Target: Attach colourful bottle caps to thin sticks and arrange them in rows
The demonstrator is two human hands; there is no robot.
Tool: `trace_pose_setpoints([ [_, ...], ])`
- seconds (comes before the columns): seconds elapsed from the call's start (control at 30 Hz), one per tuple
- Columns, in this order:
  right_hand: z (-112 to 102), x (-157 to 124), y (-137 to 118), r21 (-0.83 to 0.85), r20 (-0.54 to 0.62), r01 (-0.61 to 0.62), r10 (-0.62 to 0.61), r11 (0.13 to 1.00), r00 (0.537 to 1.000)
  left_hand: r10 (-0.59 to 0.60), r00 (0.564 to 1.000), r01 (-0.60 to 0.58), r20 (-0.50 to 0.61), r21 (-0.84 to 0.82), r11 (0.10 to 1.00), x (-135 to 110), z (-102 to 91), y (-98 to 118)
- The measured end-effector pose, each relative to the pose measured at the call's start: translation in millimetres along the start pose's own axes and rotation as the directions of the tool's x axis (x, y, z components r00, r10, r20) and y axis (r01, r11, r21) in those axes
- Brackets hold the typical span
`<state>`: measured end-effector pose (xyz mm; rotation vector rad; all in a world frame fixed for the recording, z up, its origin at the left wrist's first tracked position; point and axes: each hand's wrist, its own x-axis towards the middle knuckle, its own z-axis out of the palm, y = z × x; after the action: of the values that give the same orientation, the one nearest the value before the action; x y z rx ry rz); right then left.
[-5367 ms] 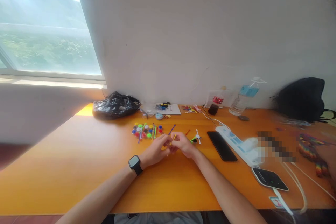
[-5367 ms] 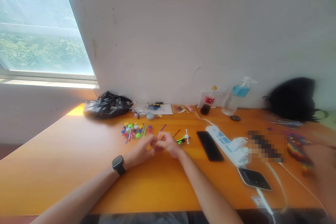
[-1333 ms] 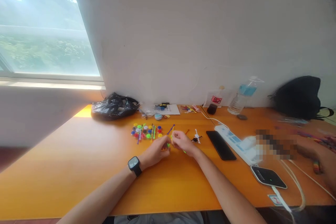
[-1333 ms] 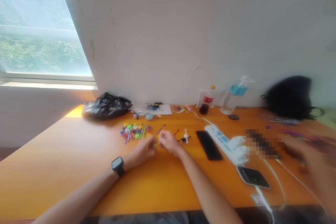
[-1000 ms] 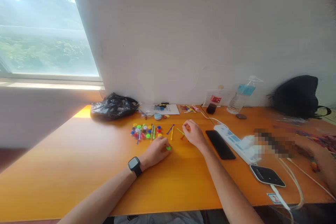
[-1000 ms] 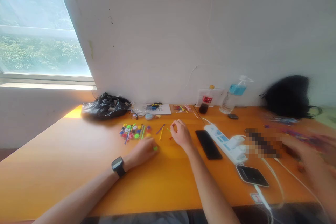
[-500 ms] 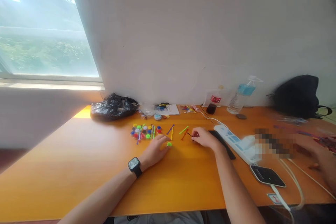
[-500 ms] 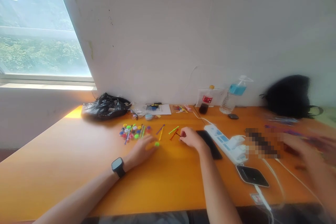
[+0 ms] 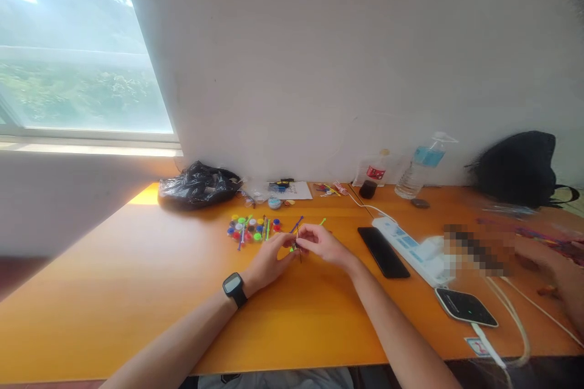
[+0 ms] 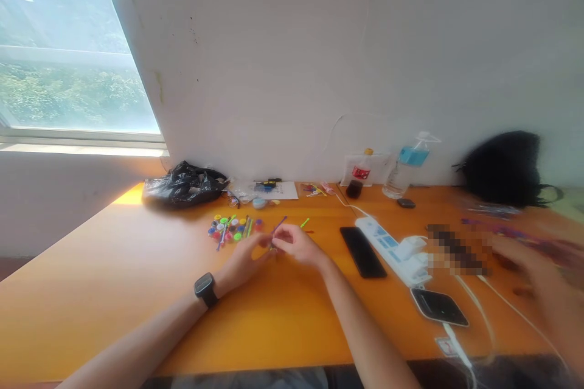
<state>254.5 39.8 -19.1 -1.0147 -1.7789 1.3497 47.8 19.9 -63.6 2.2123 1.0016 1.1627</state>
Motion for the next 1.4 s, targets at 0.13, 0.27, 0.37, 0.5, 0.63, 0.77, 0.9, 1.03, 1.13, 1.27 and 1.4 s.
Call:
trace_pose_setpoints([
  [0.13,3.6,2.0,2.7,0.024,0.007,-0.011,0.011,1.000,1.000,0.016,1.000,-0.016,0.012,-0.002,1.000,-0.3,-1.9,3.7],
  [0.27,3.9,3.9,10.5,0.008,0.025,0.007,-0.007,1.000,1.000,0.066,0.997,-0.066,0.039,0.013,0.998,-1.0,-0.8,7.4],
  [0.37,6.4,4.9,17.9,-0.027,0.051,0.045,-0.043,0.999,0.998,0.062,0.996,-0.064,0.067,0.024,0.998,-0.7,1.9,3.1],
  [0.5,6.5,5.9,25.5,-0.201,0.031,0.059,-0.054,0.978,0.998,0.012,1.000,-0.013,0.019,0.035,0.999,0.8,4.3,-10.6],
  [0.63,-3.3,8.1,33.9,-0.415,-0.081,0.032,-0.072,0.909,0.994,-0.034,0.997,0.036,-0.064,0.038,0.999,3.0,4.9,-20.6],
  [0.77,-15.7,6.7,38.9,-0.669,-0.226,-0.068,-0.115,0.740,0.967,-0.080,0.995,0.081,-0.066,0.016,0.997,4.0,7.4,-22.9],
  [0.9,-15.9,2.7,32.1,-0.737,-0.216,-0.006,-0.228,0.676,0.949,-0.083,0.996,0.083,-0.009,0.017,0.996,3.3,9.4,-23.1],
  [1.03,-7.2,1.6,28.9,-0.626,-0.063,0.062,-0.129,0.777,0.990,-0.041,0.998,0.037,0.052,0.087,0.996,1.7,8.3,-22.0],
  [1.13,-4.9,2.6,34.4,-0.544,-0.044,0.040,-0.076,0.838,0.996,-0.039,0.996,0.026,0.085,0.154,0.988,1.0,7.4,-19.7],
  [1.27,-12.7,6.1,40.3,-0.455,-0.106,0.005,-0.060,0.891,0.993,-0.025,0.994,-0.001,0.110,0.223,0.975,1.0,6.6,-15.4],
  [1.4,-23.4,11.1,38.7,-0.400,-0.161,0.047,-0.121,0.915,0.980,0.018,0.987,-0.067,0.157,0.309,0.949,0.0,6.9,-12.7],
])
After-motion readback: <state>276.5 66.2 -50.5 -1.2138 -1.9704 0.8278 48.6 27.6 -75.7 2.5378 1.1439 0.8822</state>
